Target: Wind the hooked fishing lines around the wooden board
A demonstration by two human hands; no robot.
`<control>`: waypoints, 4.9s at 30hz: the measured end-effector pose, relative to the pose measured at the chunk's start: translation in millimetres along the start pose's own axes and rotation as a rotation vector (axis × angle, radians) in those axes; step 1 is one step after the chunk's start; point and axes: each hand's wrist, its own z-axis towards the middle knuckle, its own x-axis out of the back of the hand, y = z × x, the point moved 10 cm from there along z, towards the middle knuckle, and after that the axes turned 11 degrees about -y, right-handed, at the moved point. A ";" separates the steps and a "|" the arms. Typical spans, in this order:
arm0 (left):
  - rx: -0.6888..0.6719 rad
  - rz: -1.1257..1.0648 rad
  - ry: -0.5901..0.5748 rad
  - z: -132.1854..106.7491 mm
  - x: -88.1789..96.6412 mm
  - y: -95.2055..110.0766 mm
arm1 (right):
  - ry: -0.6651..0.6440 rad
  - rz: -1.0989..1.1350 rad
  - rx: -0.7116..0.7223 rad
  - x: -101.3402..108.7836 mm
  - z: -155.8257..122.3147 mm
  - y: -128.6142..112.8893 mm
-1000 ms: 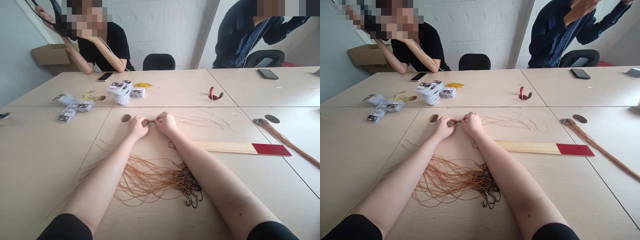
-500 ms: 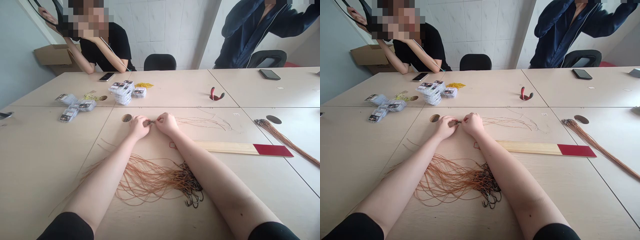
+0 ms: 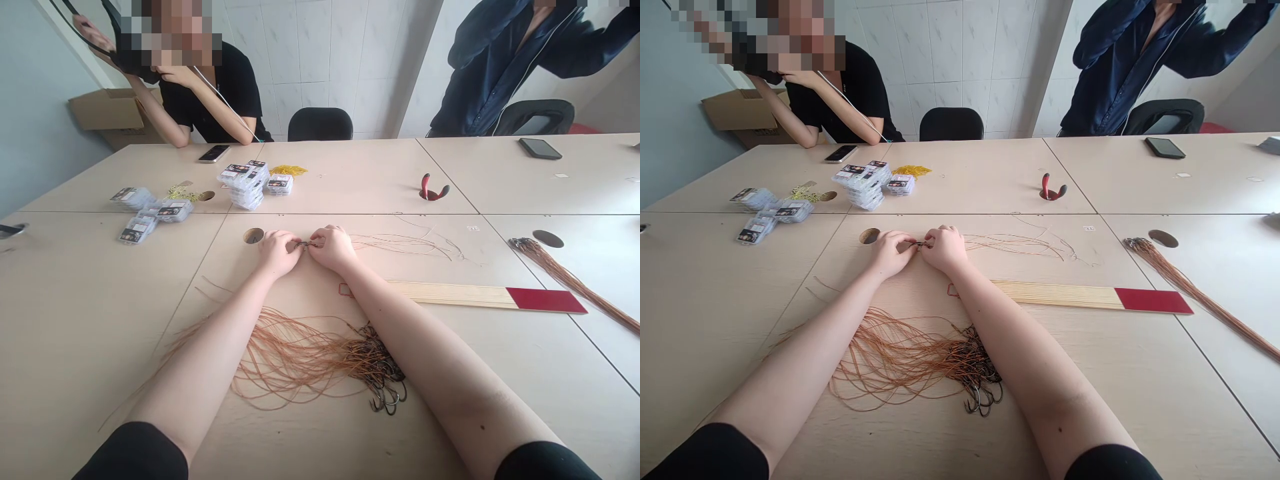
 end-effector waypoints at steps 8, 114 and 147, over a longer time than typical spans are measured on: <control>-0.025 -0.023 -0.004 0.1 1.6 1.5 | -0.019 0.010 0.001 -2.3 1.5 1.5; -0.120 0.054 0.023 -3.5 2.7 1.0 | -0.091 -0.184 0.059 2.6 -4.8 -9.4; -0.135 0.016 0.054 0.5 -0.2 -4.6 | -0.079 -0.119 0.013 -1.2 -0.7 -0.6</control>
